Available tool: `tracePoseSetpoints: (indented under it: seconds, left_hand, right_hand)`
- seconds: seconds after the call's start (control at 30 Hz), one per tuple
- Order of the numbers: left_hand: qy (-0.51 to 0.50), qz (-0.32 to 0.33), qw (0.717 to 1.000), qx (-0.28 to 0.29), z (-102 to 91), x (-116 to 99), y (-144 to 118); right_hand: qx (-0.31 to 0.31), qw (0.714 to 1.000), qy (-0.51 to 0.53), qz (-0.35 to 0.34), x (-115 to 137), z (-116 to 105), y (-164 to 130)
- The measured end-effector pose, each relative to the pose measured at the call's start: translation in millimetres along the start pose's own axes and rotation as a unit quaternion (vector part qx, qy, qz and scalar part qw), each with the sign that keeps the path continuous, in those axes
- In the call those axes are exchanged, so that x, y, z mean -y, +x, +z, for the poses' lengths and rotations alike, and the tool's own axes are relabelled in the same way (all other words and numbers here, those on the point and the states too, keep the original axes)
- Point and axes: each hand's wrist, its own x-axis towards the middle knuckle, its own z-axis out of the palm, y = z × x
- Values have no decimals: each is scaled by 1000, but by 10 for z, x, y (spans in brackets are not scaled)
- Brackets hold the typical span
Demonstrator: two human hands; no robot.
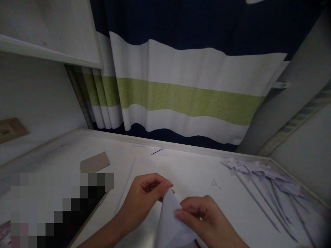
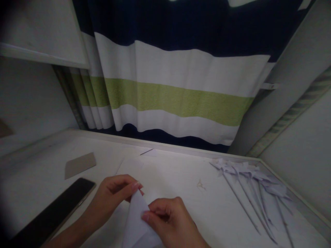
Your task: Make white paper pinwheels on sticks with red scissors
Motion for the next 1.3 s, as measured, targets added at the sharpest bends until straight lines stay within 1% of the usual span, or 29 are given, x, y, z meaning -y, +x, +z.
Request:
tracePoseSetpoints:
  seconds: [0.1,0.27,0.33,0.43,0.5,0.53,0.63,0.73,0.83,0.9,1.07,1.17,1.3]
  left_hand:
    - [6,14,1000,-9,1,-8,-15]
    - [17,29,999,-25,4,-3,-7]
    - [17,15,1000,-12,10,13,15]
    - [24,-19,999,38,18,48,42]
    - [50,-19,997,63,21,68,41]
    - [71,-11,995,65,23,74,35]
    - [145,25,988,40,29,71,4]
    - [183,44,982,16,40,51,-20]
    - [189,50,981,8,51,45,-27]
    - [186,53,981,6,55,55,-28]
    - [204,76,976,-6,59,93,-37]
    - [214,93,972,-7,54,95,-45]
    - [219,79,972,-2,47,93,-36]
  right_hand:
    - [6,1000,1,24,-17,11,-5]
    - [31,997,64,33,-27,41,-2]
    - [5,996,86,34,-53,52,11]
    - [-51,992,115,26,-126,67,37]
    - [-63,991,119,19,-182,79,51]
    - [-67,991,116,16,-206,86,56]
    - [-85,990,110,12,-247,105,66]
    - [-68,991,119,7,-208,108,75]
    - [-34,992,118,8,-113,92,77]
    - [-25,993,110,20,-53,84,72]
    - [-51,992,100,56,19,91,64]
    - [-51,991,106,59,20,101,67]
    - [-52,987,137,60,-20,97,72]
